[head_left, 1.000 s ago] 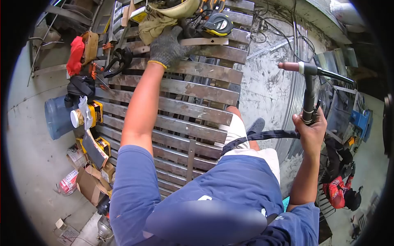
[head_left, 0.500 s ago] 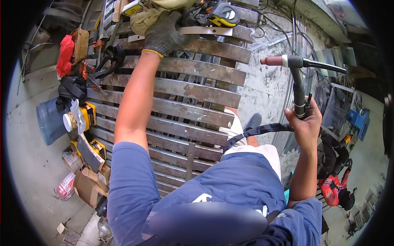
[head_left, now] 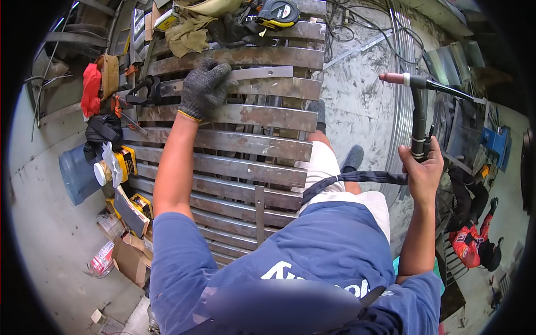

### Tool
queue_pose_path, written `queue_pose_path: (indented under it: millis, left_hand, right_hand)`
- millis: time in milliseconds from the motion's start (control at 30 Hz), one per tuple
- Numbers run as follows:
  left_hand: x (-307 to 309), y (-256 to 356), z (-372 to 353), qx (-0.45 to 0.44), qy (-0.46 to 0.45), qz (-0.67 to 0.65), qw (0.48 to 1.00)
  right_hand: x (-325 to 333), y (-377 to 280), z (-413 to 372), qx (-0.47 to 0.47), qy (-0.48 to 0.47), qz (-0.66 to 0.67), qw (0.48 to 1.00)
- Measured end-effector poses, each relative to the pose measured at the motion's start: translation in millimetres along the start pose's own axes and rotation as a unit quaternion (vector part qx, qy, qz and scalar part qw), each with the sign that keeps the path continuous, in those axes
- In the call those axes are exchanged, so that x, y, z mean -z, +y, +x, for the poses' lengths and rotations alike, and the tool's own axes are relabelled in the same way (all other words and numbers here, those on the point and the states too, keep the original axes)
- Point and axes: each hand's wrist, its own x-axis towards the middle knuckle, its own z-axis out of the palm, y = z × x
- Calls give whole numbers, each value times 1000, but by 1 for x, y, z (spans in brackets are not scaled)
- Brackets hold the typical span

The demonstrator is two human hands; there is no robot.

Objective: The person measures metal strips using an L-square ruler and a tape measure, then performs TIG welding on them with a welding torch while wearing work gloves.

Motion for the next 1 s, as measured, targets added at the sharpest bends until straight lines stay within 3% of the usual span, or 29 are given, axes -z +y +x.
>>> queue_pose_path:
  millis: [167,267,367,467,567,733,867,1000]
  left_hand:
    - [-1,2,0,-36,28,-55,997]
    - [6,2,-1,-37,-46,-61,996]
    - [15,12,5,-91,-11,20,996]
    - [6,18,-7,0,-10,-1,1000]
    - [3,48,-4,-7,44,-34,998]
    - [-20,75,1,3,49,-63,997]
    - [-33,72,0,122,14,-179,976]
    - [-27,71,9,99,22,-114,988]
  right_hand:
    - [8,3,-15,12,32,-6,999]
    - [9,1,-24,6,44,12,999]
    - [9,5,-30,2,34,25,999]
    - [8,9,-34,5,18,24,1000]
    - [3,8,-39,13,17,28,999]
    - [-17,10,-42,6,-14,113,993]
    - [-34,16,-45,-16,-50,196,979]
    - [-43,10,-48,13,-89,161,983]
